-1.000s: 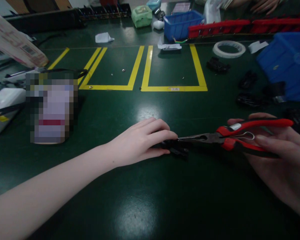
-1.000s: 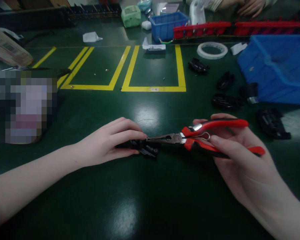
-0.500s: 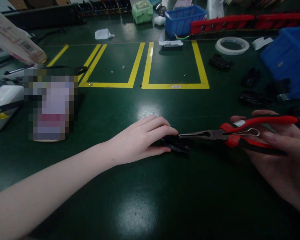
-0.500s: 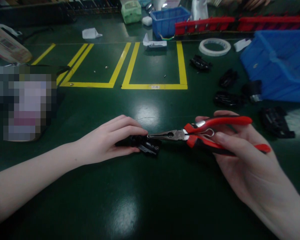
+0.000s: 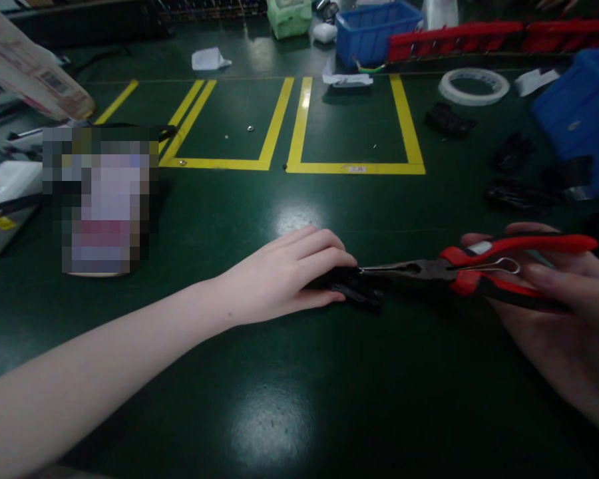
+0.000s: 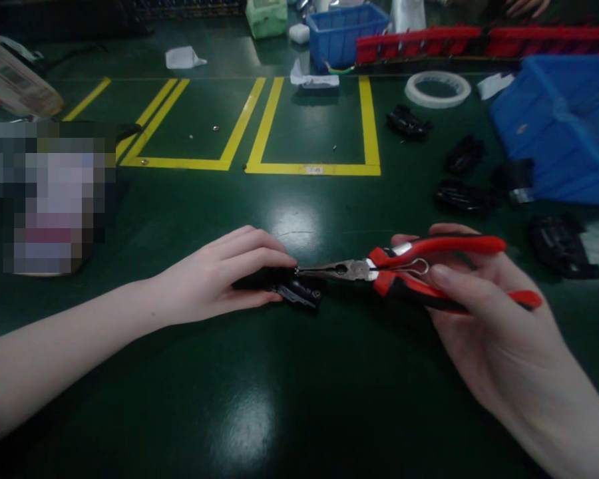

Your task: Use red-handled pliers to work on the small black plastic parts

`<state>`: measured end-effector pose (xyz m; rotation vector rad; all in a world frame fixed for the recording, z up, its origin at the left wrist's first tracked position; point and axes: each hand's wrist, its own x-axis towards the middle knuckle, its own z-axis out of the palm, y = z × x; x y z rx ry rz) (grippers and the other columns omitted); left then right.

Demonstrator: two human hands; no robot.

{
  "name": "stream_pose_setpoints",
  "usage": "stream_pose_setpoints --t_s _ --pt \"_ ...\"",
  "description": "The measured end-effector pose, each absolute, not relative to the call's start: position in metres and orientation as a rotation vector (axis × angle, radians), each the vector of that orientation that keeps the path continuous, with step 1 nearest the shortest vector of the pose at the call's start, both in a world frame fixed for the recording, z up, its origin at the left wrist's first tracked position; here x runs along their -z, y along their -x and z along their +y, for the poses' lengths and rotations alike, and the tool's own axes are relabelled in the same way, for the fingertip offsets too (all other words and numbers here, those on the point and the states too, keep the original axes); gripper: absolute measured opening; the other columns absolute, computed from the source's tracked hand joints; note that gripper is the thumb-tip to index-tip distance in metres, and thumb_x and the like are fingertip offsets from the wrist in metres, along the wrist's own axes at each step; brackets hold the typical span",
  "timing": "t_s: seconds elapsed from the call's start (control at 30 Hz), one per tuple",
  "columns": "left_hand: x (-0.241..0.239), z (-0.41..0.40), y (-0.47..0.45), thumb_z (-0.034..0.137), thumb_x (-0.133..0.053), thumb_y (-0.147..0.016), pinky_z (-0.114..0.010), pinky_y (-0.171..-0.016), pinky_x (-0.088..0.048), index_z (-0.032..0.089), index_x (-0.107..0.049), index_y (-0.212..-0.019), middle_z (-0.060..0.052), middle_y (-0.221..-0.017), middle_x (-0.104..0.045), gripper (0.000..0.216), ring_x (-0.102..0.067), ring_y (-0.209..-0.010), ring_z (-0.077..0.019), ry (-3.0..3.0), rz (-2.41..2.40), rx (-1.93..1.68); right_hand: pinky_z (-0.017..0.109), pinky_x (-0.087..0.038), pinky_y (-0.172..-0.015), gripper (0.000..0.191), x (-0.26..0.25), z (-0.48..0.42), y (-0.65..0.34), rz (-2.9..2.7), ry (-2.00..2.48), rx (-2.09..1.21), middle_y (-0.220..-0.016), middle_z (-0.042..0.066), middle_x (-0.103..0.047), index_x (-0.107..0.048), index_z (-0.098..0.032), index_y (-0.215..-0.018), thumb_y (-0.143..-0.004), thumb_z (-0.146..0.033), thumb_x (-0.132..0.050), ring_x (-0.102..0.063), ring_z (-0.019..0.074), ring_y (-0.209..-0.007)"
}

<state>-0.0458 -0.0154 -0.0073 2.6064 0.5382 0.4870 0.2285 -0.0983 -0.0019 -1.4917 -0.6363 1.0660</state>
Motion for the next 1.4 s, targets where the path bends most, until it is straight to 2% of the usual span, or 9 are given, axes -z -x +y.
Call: stream_pose_setpoints --t_s 0.17,0.33,0.6,0.77,0.93,1.07,1.4 --pt "0.0076 -0.0155 0.0466 0.029 -0.058 -0.098 -0.034 -0.087 -0.052 0.016 -0.057 -0.120 -0.009 -0.114 -0.063 0.026 -0.059 -0.102 -0.0212 -2.609 0.523 -0.512 0.051 -0.054 -0.103 0.028 0.0038 -0.0975 -0.2314 -0.653 1.512 -1.047 -0.104 -0.001 -0.076 -0.074 -0.033 -0.088 -0.061 -0.036 -0.082 -0.072 0.0290 -0.101" --pt "0.0073 -0.0158 0.0465 0.027 -0.057 -0.099 -0.033 -0.086 -0.052 0.015 -0.058 -0.121 -0.009 -0.113 -0.062 0.025 -0.058 -0.101 -0.0206 -2.625 0.504 -0.510 0.045 -0.061 -0.093 0.032 0.0048 -0.0982 -0.2360 -0.654 1.502 -1.041 -0.107 -0.001 -0.076 -0.074 -0.034 -0.091 -0.060 -0.034 -0.083 -0.071 0.0279 -0.103" --pt "0.0055 -0.0164 0.0477 0.026 -0.055 -0.100 -0.033 -0.082 -0.052 0.017 -0.051 -0.136 -0.010 -0.116 -0.059 0.038 -0.057 -0.100 -0.0213 -2.665 0.502 -0.478 0.042 -0.060 -0.093 0.030 0.0016 -0.0992 -0.2288 -0.650 1.472 -1.092 -0.103 -0.002 -0.076 -0.074 -0.034 -0.088 -0.060 -0.033 -0.084 -0.073 0.0253 -0.098" --pt "0.0055 -0.0158 0.0471 0.024 -0.057 -0.098 -0.033 -0.084 -0.051 0.015 -0.055 -0.130 -0.010 -0.117 -0.059 0.033 -0.057 -0.102 -0.0216 -2.650 0.505 -0.473 0.040 -0.057 -0.098 0.031 0.0004 -0.0989 -0.2266 -0.653 1.471 -1.084 -0.102 -0.002 -0.076 -0.074 -0.033 -0.086 -0.057 -0.034 -0.085 -0.072 0.0241 -0.099" --pt "0.0054 -0.0156 0.0465 0.026 -0.055 -0.100 -0.034 -0.084 -0.052 0.016 -0.056 -0.127 -0.009 -0.116 -0.060 0.029 -0.057 -0.102 -0.0215 -2.651 0.512 -0.466 0.040 -0.061 -0.091 0.039 0.0003 -0.0975 -0.2305 -0.649 1.463 -1.073 -0.101 -0.002 -0.076 -0.075 -0.033 -0.089 -0.053 -0.034 -0.088 -0.073 0.0221 -0.091" --pt "0.0051 -0.0153 0.0469 0.026 -0.056 -0.099 -0.034 -0.083 -0.051 0.016 -0.056 -0.128 -0.009 -0.116 -0.060 0.030 -0.057 -0.102 -0.0217 -2.653 0.500 -0.474 0.036 -0.061 -0.089 0.037 0.0013 -0.0978 -0.2335 -0.647 1.437 -1.074 -0.099 -0.002 -0.076 -0.075 -0.033 -0.088 -0.053 -0.033 -0.089 -0.072 0.0191 -0.087" --pt "0.0061 -0.0157 0.0470 0.025 -0.056 -0.099 -0.034 -0.083 -0.051 0.016 -0.057 -0.124 -0.009 -0.115 -0.060 0.027 -0.057 -0.102 -0.0217 -2.659 0.485 -0.492 0.044 -0.058 -0.096 0.037 0.0017 -0.0979 -0.2306 -0.663 1.476 -1.035 -0.101 -0.001 -0.076 -0.074 -0.034 -0.086 -0.051 -0.036 -0.088 -0.072 0.0261 -0.098"
